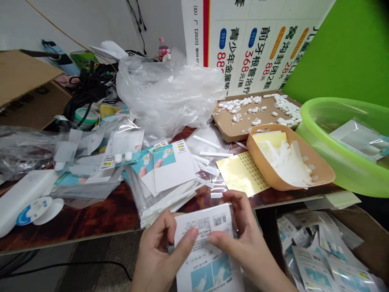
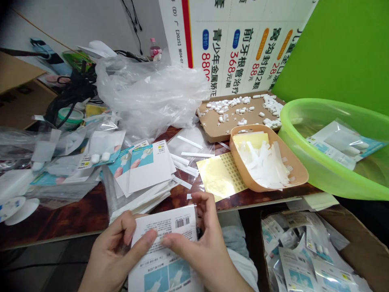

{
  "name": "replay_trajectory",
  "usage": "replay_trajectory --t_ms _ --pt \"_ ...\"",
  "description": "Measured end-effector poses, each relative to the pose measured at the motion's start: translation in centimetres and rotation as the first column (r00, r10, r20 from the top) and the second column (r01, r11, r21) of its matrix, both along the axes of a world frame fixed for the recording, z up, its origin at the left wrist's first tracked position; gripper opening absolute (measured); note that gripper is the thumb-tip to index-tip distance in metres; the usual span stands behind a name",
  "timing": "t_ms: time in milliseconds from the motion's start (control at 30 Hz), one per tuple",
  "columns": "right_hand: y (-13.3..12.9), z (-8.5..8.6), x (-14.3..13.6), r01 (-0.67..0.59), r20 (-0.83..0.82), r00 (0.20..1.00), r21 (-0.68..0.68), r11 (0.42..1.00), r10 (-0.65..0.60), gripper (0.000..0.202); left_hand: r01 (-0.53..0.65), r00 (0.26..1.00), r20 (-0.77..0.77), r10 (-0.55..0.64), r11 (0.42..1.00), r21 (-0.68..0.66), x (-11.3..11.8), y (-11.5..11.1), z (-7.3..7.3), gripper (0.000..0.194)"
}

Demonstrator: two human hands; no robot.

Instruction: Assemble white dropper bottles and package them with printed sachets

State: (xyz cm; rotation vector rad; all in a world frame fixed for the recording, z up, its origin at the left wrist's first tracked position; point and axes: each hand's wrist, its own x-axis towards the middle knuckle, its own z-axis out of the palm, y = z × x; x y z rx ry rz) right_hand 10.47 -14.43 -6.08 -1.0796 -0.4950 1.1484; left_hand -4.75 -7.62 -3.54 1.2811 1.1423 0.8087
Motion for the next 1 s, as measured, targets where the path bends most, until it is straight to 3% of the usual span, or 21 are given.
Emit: replay_trajectory --t_ms 67,133,267,367,500,667,767,833,933,1000 --pt "0.2 0.6 -1.1 0.057 0.037 0.998 -0.096 0.994 -0.053 0.067 -0.050 0.998 0.031 0.050 0.999 -0.009 0.2 -0.3 0.1 0.043" --pt "0.4 0.8 -1.5 0.054 -0.012 0.998 -0.097 0.994 -0.055 0.066 -0.089 0.994 0.058 0.090 0.996 -0.022 0.2 -0.6 0.2 0.044" --pt "0.5 0.7 -0.9 0.013 -0.220 0.975 -0.010 1.000 -0.015 0.054 -0.137 0.985 0.106 0.139 0.990 -0.027 0.0 -0.9 0.0 0.049" --pt "0.2 0.8 -0.3 0.027 -0.287 0.957 -0.081 0.996 -0.049 0.041 -0.167 0.974 0.142 0.175 0.984 -0.070 -0.5 -0.8 -0.6 0.053" --pt "-0.4 0.9 0.1 0.054 -0.185 0.979 -0.182 0.982 -0.088 0.034 -0.204 0.960 0.167 0.222 0.972 -0.120 -1.0 -0.4 -1.4 0.055" --pt "-0.6 0.9 0.9 -0.091 0.007 0.996 -0.214 0.973 0.094 0.032 -0.270 0.942 0.182 0.280 0.959 -0.081 -0.2 -0.6 -0.5 0.058" --pt "-0.5 1.1 1.4 -0.025 0.241 0.968 -0.199 0.980 0.074 0.033 -0.119 0.988 0.085 0.126 0.990 -0.082 -0.3 -0.3 0.1 0.055" --pt "-0.6 1.4 1.7 0.008 0.467 0.881 -0.174 0.985 0.075 0.032 0.058 0.998 -0.011 -0.059 0.995 -0.080 -0.7 0.6 0.5 0.046" --pt "-0.9 2.1 1.9 -0.007 0.715 0.695 -0.103 0.995 0.079 0.027 0.378 0.920 -0.078 -0.385 0.921 -0.092 -0.7 2.5 1.4 0.037" --pt "-1.0 2.5 2.0 -0.026 0.786 0.615 -0.054 0.998 0.058 0.025 0.483 0.864 -0.103 -0.493 0.869 -0.108 0.2 3.6 2.2 0.035"
